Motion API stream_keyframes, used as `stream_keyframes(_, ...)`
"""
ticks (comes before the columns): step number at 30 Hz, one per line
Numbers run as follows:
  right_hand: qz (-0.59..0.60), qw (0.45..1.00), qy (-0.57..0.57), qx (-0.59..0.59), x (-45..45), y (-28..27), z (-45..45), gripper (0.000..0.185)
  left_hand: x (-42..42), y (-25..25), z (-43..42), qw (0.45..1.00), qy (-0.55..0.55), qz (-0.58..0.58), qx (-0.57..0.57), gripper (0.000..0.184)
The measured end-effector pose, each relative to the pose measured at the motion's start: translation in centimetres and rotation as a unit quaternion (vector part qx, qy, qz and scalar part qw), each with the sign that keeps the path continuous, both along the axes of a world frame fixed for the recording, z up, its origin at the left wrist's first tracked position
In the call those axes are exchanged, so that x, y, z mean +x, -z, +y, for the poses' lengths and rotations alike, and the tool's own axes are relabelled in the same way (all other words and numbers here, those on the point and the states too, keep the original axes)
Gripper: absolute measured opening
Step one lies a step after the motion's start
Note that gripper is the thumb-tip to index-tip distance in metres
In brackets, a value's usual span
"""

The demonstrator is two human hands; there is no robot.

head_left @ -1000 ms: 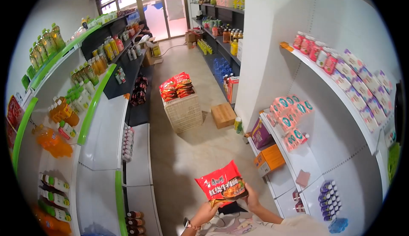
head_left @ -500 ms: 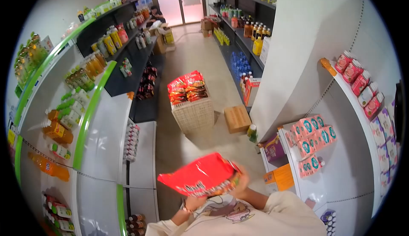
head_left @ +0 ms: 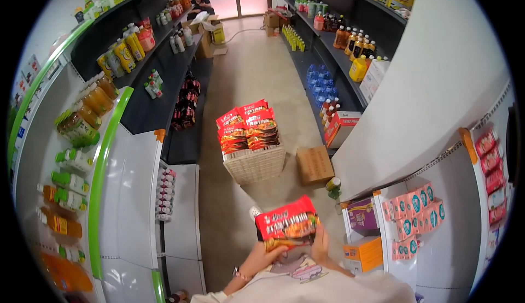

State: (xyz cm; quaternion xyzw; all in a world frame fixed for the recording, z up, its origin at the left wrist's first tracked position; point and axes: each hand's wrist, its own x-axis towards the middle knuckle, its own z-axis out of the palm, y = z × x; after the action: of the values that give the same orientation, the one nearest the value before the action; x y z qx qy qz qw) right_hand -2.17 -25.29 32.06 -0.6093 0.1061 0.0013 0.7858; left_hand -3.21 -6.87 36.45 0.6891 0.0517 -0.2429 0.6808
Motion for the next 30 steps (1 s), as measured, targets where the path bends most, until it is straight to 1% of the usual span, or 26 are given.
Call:
stream_keyframes(2, -0.03, 0.999, -0.017, 0.023, 6.4, -1.8, 2.2, 0.039, 5.6, -0.3, 2.8, 0.997, 0.033, -0.032, 0.06, 0.024)
stream_keyframes(3, -0.067, 0.997, -0.022, -0.021, 9.2, -3.8, 3.4, 0.038, 8.5, -1.4, 4.0, 0.98, 0.029, -0.187, 0.068, 0.025)
stream_keyframes(4, -0.109, 0.992, -0.029, -0.064, 11.9, -5.6, 4.4, 0.038, 11.4, -2.5, 5.4, 0.936, 0.023, -0.342, 0.077, 0.025)
stream_keyframes(5, -0.179, 0.975, -0.049, -0.122, 14.7, -6.0, 4.9, 0.033, 13.7, -3.8, 7.1, 0.946, 0.041, -0.307, 0.094, 0.034)
stream_keyframes(6, -0.288, 0.94, -0.015, -0.182, 17.6, -7.3, 5.8, 0.031, 16.5, -5.1, 8.5, 0.928, 0.061, -0.353, 0.1, 0.049)
stream_keyframes(7, -0.39, 0.89, 0.02, -0.237, 20.5, -9.4, 7.1, 0.029, 19.0, -6.5, 9.4, 0.926, 0.033, -0.362, 0.098, 0.048)
stream_keyframes(8, -0.484, 0.825, 0.055, -0.288, 23.4, -10.6, 8.2, 0.027, 20.9, -7.2, 10.1, 0.924, 0.006, -0.369, 0.096, 0.047)
stream_keyframes(9, -0.501, 0.794, 0.084, -0.334, 26.3, -11.1, 9.3, 0.026, 22.7, -5.6, 11.2, 0.95, -0.001, -0.312, -0.01, 0.054)
stream_keyframes(10, -0.443, 0.836, 0.026, -0.323, 28.1, -11.6, 9.9, 0.026, 24.4, -4.1, 12.0, 0.962, -0.011, -0.249, -0.115, 0.061)
stream_keyframes(11, -0.377, 0.871, -0.027, -0.314, 29.9, -12.1, 10.4, 0.026, 25.7, -3.4, 12.6, 0.959, -0.042, -0.211, -0.183, 0.067)
stream_keyframes(12, -0.307, 0.897, -0.074, -0.309, 31.8, -12.5, 11.0, 0.027, 27.1, -2.6, 12.8, 0.955, -0.135, -0.21, -0.163, 0.059)
stream_keyframes(13, -0.202, 0.93, -0.127, -0.279, 33.6, -11.5, 11.6, 0.028, 29.3, -2.0, 12.9, 0.948, -0.173, -0.154, -0.219, 0.053)
stream_keyframes(14, -0.091, 0.949, -0.18, -0.245, 35.3, -10.2, 12.2, 0.028, 31.2, -1.2, 13.1, 0.933, -0.212, -0.096, -0.273, 0.049)
stream_keyframes(15, -0.099, 0.95, -0.178, -0.238, 36.6, -7.2, 13.0, 0.029, 32.6, 1.2, 13.6, 0.939, -0.227, -0.068, -0.249, 0.043)
stream_keyframes(16, -0.067, 0.953, -0.195, -0.222, 38.0, -3.2, 13.5, 0.033, 33.8, 4.8, 14.0, 0.947, -0.254, -0.026, -0.197, 0.042)
stream_keyframes(18, -0.007, 0.937, -0.217, -0.275, 39.5, 6.9, 14.7, 0.039, 34.8, 11.5, 14.5, 0.929, -0.319, 0.069, -0.177, 0.041)
stream_keyframes(19, 0.022, 0.917, -0.254, -0.306, 39.8, 9.8, 15.1, 0.039, 34.5, 13.5, 14.8, 0.92, -0.318, 0.137, -0.186, 0.036)
stream_keyframes(20, 0.05, 0.895, -0.288, -0.335, 40.1, 11.8, 15.5, 0.041, 34.0, 15.3, 15.1, 0.907, -0.323, 0.174, -0.208, 0.035)
stream_keyframes(21, 0.073, 0.888, -0.313, -0.328, 40.7, 13.1, 15.8, 0.041, 33.5, 17.0, 15.5, 0.892, -0.328, 0.211, -0.229, 0.034)
stream_keyframes(23, 0.07, 0.882, -0.351, -0.307, 42.3, 13.5, 16.2, 0.041, 34.3, 17.4, 16.5, 0.866, -0.343, 0.268, -0.247, 0.032)
stream_keyframes(24, 0.06, 0.882, -0.363, -0.295, 43.5, 13.6, 16.5, 0.041, 35.6, 17.5, 17.0, 0.864, -0.349, 0.264, -0.248, 0.033)
stream_keyframes(26, 0.059, 0.87, -0.376, -0.314, 47.3, 13.8, 17.4, 0.041, 40.0, 18.2, 18.5, 0.863, -0.363, 0.245, -0.251, 0.034)
stream_keyframes(27, 0.073, 0.875, -0.379, -0.291, 49.8, 13.1, 18.0, 0.038, 42.7, 18.2, 19.3, 0.867, -0.367, 0.222, -0.254, 0.031)
stream_keyframes(28, 0.09, 0.88, -0.382, -0.267, 52.3, 12.5, 18.6, 0.036, 45.3, 18.9, 20.6, 0.898, -0.32, 0.173, -0.246, 0.029)
stream_keyframes(30, 0.039, 0.874, -0.38, -0.3, 57.4, 14.3, 19.4, 0.031, 50.8, 20.3, 22.1, 0.898, -0.355, 0.123, -0.228, 0.031)
